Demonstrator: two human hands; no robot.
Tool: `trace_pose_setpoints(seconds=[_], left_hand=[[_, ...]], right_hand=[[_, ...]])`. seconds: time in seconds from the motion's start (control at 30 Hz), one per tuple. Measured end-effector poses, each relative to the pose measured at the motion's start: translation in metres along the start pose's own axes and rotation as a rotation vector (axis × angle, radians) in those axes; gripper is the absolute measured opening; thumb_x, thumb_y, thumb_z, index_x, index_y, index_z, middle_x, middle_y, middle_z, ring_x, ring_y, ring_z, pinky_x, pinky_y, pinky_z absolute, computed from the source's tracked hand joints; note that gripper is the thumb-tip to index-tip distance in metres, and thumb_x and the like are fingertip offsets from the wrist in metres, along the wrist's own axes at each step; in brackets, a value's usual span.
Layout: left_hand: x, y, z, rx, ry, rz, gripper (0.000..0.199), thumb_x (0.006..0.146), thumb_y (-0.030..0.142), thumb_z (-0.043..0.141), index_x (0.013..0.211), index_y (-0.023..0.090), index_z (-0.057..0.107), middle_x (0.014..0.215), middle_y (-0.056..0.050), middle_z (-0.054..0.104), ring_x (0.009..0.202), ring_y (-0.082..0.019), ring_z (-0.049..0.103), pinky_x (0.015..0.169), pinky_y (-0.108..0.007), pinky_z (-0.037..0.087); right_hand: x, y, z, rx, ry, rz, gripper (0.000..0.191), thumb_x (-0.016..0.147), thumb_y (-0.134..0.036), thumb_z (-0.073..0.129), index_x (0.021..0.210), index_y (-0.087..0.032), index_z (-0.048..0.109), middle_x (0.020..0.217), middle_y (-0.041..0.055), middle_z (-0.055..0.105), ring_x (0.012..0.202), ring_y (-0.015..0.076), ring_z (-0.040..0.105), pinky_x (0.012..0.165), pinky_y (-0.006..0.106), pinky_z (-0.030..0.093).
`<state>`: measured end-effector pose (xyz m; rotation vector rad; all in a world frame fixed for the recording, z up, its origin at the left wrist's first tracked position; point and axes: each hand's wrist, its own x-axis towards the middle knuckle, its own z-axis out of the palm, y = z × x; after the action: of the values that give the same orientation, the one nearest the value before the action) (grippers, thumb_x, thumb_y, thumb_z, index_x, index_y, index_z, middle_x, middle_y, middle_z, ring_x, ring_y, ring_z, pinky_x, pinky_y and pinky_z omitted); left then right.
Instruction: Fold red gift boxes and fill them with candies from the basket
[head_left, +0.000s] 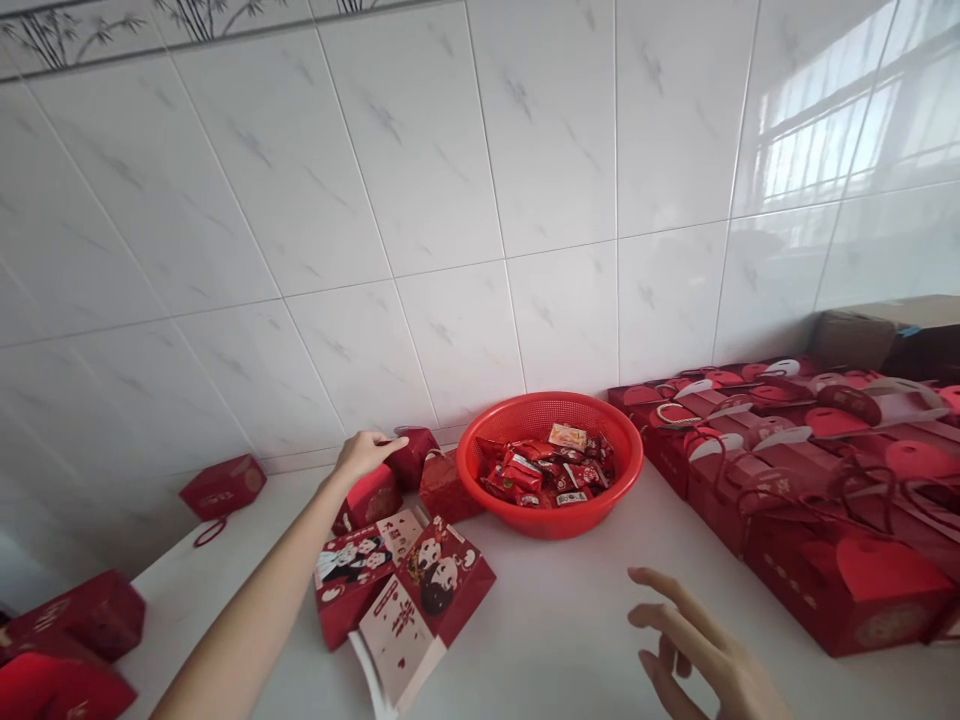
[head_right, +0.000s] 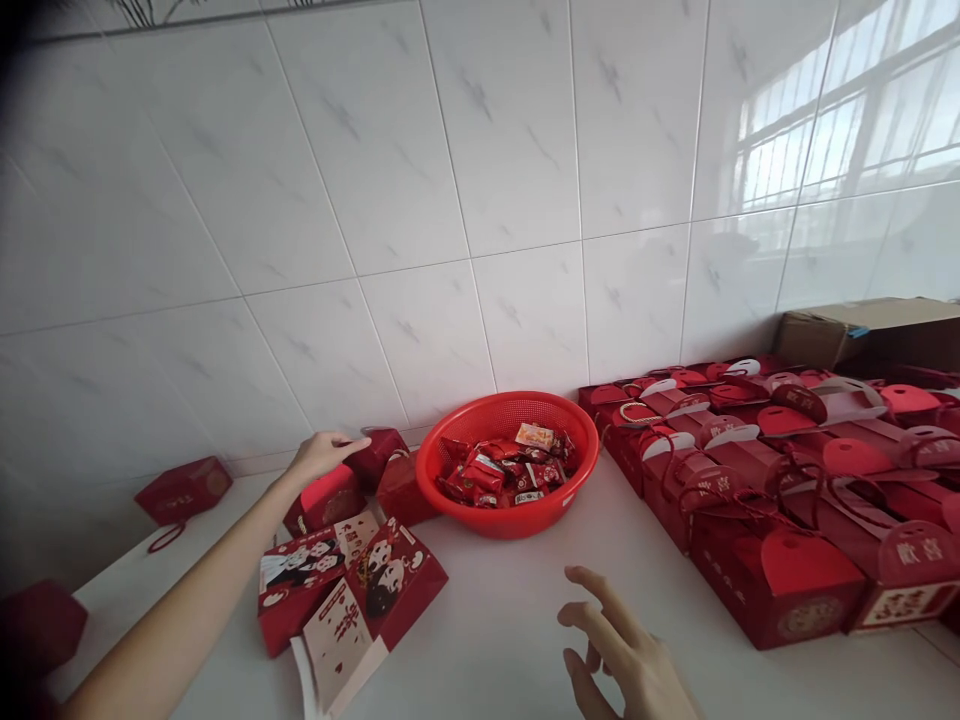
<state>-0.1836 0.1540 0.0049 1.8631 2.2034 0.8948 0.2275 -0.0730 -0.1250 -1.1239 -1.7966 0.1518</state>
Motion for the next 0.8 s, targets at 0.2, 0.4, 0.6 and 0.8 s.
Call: trace_pose_setpoints(seconds=[0.2, 0.4, 0.6, 0.8], left_hand=[[-0.015, 0.019, -0.008, -0.047, 0.136, -0.008, 0.031, 0.068, 0.054, 0.066, 0.062, 0.023, 0.064, 0.06, -0.003, 0.069, 0.067, -0.026, 0.069, 0.063, -0.032, 0.051], [-0.036, 0.047, -0.026, -0.21, 0.467, 0.165, 0.03, 0.074, 0.053, 0.061, 0.074, 0.022, 0.061, 0.098, -0.007, 0.073, 0.1, -0.027, 0.067, 0.09, -0.033, 0.053], [-0.105, 0.1, -0.052, -0.406, 0.294, 0.547, 0.035, 0.076, 0.057, 0.067, 0.069, 0.023, 0.059, 0.076, -0.002, 0.067, 0.082, -0.023, 0.066, 0.084, -0.034, 0.055], [-0.184, 0.135, -0.04, -0.412, -0.293, 1.048, 0.022, 0.085, 0.039, 0.074, 0.074, 0.024, 0.063, 0.073, -0.002, 0.065, 0.074, -0.018, 0.062, 0.07, -0.03, 0.052]], right_hand=[[-0.001, 0.0, 0.002, -0.011, -0.003, -0.036, 0.027, 0.102, -0.04, 0.04, 0.095, -0.024, 0.061, 0.121, 0.0143, 0.067, 0.05, 0.008, 0.057, 0.054, 0.023, 0.056], [-0.005, 0.005, 0.009, 0.01, -0.023, -0.019, 0.03, 0.103, -0.041, 0.039, 0.093, -0.024, 0.062, 0.121, 0.0127, 0.066, 0.05, 0.0071, 0.058, 0.054, 0.022, 0.055], [0.009, 0.002, -0.002, 0.179, -0.087, 0.118, 0.026, 0.098, -0.042, 0.049, 0.105, -0.022, 0.064, 0.105, 0.0109, 0.07, 0.054, 0.0101, 0.061, 0.059, 0.024, 0.057], [0.044, -0.007, -0.034, 0.271, 0.055, 0.307, 0.039, 0.097, -0.047, 0.051, 0.121, -0.018, 0.058, 0.069, 0.002, 0.064, 0.062, 0.0171, 0.065, 0.054, 0.026, 0.055]])
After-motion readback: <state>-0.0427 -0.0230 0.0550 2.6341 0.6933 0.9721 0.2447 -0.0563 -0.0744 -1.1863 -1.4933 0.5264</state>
